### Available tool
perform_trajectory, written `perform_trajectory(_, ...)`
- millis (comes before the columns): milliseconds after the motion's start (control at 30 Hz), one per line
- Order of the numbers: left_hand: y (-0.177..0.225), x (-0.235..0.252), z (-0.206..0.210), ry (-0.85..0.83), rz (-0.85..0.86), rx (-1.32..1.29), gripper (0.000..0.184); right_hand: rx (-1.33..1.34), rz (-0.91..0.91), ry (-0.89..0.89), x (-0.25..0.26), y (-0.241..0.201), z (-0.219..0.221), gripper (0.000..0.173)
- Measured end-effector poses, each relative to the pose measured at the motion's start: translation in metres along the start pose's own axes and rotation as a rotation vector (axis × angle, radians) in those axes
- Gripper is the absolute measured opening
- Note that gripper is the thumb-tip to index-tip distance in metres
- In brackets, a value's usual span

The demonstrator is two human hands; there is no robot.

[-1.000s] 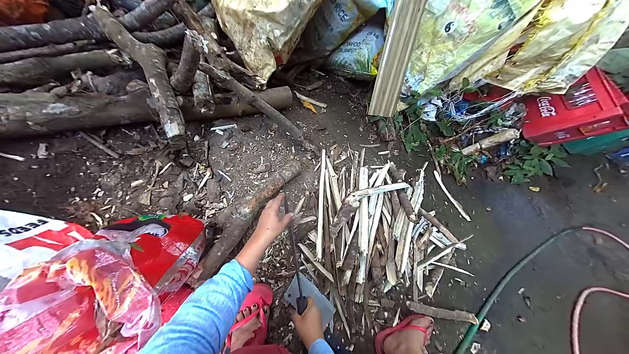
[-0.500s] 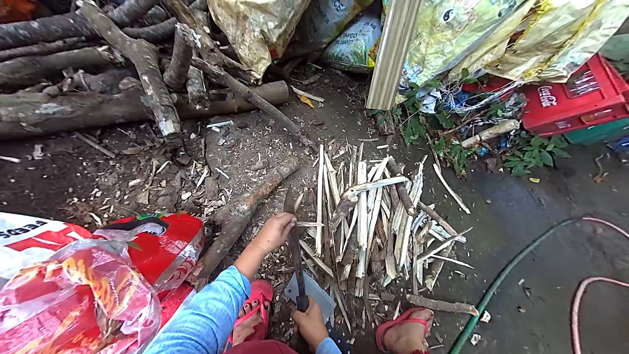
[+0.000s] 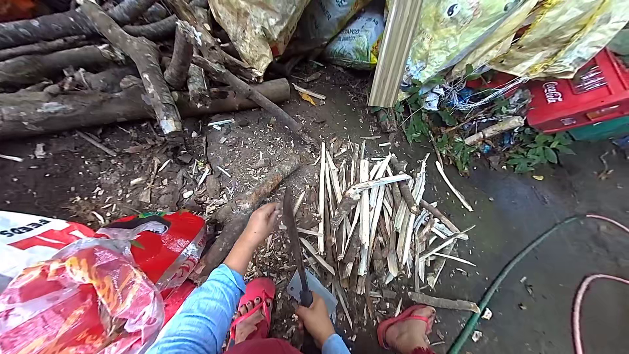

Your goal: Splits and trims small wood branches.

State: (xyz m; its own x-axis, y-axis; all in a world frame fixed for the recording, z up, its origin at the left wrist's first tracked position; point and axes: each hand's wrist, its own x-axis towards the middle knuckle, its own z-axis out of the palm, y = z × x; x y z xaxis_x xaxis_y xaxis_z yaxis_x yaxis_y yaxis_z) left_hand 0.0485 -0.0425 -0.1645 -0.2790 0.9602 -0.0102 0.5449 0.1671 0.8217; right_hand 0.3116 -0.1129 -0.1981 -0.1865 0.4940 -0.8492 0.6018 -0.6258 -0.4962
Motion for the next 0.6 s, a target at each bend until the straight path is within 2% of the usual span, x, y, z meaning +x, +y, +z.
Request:
perform_trajectory(100,-0.021,-0.004,-0.004,0.066,-0.073,-0.080,0.030,-0.003,-0.027,0.069,-0.008,-0.001,-0.005,0.037)
perform_trajectory(200,-0.032,-0.006,-0.004,0.064,-0.129,-0.112,0.029,-0.038,-0.060,0.107,-0.009,-0.006,-0.008,0.039)
perform_trajectory(300,-0.034,-0.005,-0.004,0.078,-0.166,-0.112,0.026,-0.091,-0.084,0.112,-0.012,-0.013,-0.012,0.040)
perform_trajectory(467,-0.032,-0.013,-0.009,0.096,-0.260,-0.149,0.035,-0.215,-0.133,0.089,-0.022,-0.016,-0.012,0.038)
perform_trajectory(600,-0.028,-0.032,-0.017,0.201,-0.287,-0.101,0.026,-0.268,-0.121,0.056,-0.022,-0.012,-0.006,0.038)
